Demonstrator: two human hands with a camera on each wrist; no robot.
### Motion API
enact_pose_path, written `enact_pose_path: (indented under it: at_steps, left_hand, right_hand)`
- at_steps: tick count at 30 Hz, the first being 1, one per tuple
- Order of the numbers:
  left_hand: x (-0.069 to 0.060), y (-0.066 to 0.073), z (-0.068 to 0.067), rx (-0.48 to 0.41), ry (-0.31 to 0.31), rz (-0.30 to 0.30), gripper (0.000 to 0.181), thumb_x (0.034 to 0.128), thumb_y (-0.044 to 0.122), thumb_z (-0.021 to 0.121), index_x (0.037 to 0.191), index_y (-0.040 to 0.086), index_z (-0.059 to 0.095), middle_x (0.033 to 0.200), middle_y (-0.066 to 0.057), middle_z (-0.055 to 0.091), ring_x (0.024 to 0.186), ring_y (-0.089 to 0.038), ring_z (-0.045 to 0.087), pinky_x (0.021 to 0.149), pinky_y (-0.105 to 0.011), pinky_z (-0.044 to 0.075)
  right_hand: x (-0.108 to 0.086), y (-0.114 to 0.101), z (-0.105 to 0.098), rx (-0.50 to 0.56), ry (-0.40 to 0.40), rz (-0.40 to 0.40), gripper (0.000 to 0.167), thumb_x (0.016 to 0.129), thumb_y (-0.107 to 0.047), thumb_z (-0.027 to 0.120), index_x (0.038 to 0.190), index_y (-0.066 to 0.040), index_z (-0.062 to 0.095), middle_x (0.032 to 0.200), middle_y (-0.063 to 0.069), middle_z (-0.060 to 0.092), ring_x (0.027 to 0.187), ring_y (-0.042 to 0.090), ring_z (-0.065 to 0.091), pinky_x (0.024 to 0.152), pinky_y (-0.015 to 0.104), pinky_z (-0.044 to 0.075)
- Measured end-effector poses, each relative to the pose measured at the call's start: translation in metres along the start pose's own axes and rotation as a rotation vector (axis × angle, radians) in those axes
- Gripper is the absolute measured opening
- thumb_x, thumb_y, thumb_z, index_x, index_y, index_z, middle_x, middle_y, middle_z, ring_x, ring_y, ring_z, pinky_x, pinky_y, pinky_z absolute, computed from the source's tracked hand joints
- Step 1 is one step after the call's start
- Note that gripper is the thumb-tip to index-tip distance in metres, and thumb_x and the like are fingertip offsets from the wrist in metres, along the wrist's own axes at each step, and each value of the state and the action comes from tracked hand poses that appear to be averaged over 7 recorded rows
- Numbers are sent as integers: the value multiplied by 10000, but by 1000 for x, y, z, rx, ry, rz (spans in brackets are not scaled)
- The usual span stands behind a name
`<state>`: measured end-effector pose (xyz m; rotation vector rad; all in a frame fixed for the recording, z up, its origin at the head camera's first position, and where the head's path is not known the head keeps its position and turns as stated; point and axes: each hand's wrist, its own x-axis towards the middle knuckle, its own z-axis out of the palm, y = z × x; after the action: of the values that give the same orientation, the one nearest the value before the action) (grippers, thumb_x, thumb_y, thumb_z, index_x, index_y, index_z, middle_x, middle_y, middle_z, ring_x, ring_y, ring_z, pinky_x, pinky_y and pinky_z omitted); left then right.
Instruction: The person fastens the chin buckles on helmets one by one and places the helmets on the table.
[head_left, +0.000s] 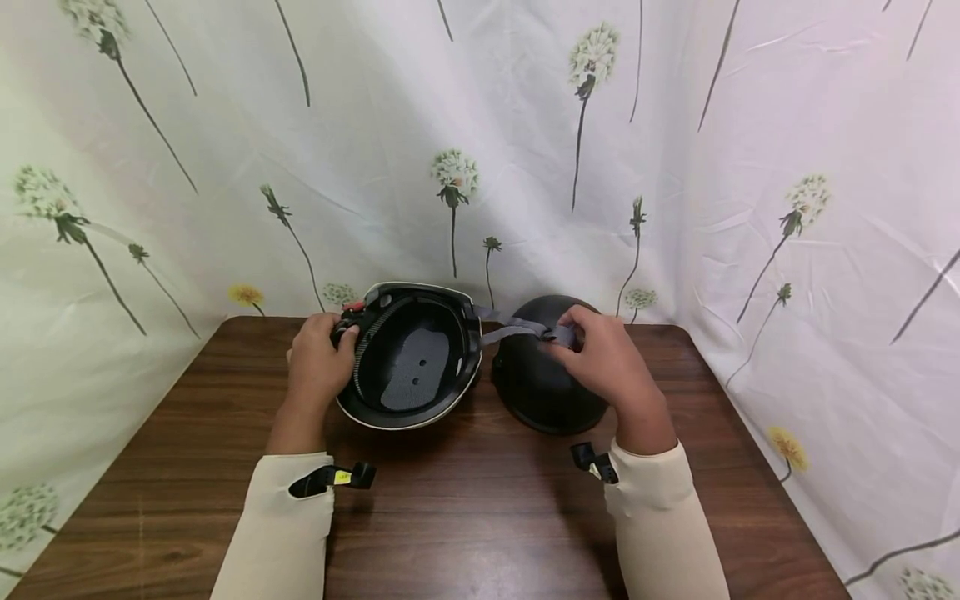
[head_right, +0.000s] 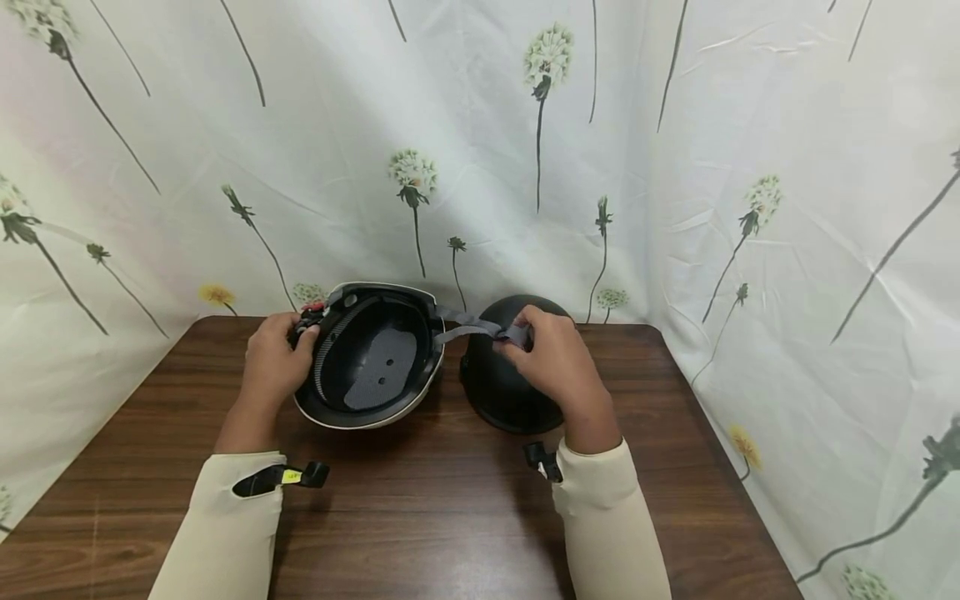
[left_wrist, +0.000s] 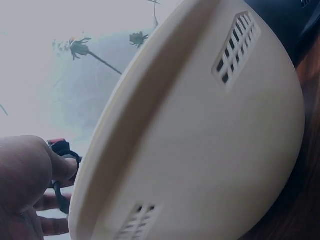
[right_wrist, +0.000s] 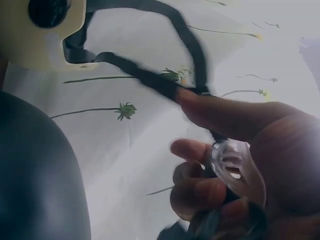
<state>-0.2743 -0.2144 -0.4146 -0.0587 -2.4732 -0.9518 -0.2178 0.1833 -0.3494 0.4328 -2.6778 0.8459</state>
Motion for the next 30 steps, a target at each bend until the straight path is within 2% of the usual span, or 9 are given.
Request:
enact_pose_path:
  at_steps: [2,5,8,11,14,18,23,26,30]
  left_hand:
    - [0,0,0,0,2,-3,338,1073,243,560,1251,-36,626,1397,-275,582,1302,-505,540,986,-720,374]
    - [0,1,-1,1,11,-5,329,1070,240,564,1235,-36,630,1392,-275,586,1303,-498,545,991,-719,378]
    - [0,2,-2,-7,26,-5,313,1064,237,575,1207,-35,638,1391,-267,586,1311,-484,547,998,-726,382]
    - [0,3,-2,-17,37,-3,299,1059,233,587,1174,-37,645,1410,-263,576,1332,-474,539,1003,-734,381]
    - [0,3,-3,-24,43,1,297,1059,231,592,1156,-44,647,1434,-262,561,1351,-472,527,1014,-740,380]
    - [-1,2,-2,-25,45,9,294,1063,227,592,1142,-51,646,1444,-268,550,1353,-478,523,1032,-739,379]
    - [-1,2,-1,-21,59,19,297,1055,221,606,1140,-61,645,1417,-275,561,1325,-483,536,1030,-721,395]
    - [-2,2,-1,-31,80,27,298,1044,206,619,1145,-73,644,1355,-286,584,1259,-482,564,1008,-696,413]
    - [-2,2,1,-61,108,25,313,1040,201,626,1170,-83,646,1249,-291,612,1119,-470,601,970,-647,441]
  right_hand:
    - [-1,2,-4,29,-53,-21,423,860,-249,861,1220,-126,676,1089,77,717,973,266,664,862,445,541]
    - [-3,5,-10,64,-110,-71,641,819,-131,883,1400,-124,611,1352,101,644,1229,309,619,993,507,516]
    - [-5,7,-16,101,-89,-134,696,823,17,819,1462,-92,567,1300,135,615,1173,318,594,963,503,502]
    - [-6,6,-19,119,-10,-172,604,853,83,723,1425,-69,602,1171,123,636,1055,282,597,915,471,513]
    - [-6,5,-19,115,59,-177,477,910,57,675,1366,-78,654,1147,97,687,1018,250,643,901,455,543]
    - [-6,4,-17,92,127,-184,369,946,-9,718,1305,-92,698,1121,88,718,950,225,668,845,423,551]
    - [-4,3,-16,143,222,-199,365,864,-22,830,1214,-71,739,1039,98,744,896,212,677,799,346,532]
    - [-4,2,-15,209,237,-187,350,824,-49,876,1152,-77,757,1031,93,755,903,193,702,833,259,526]
    - [-4,2,-15,309,213,-167,282,812,-68,891,1060,-85,756,1047,79,780,926,127,726,852,171,526]
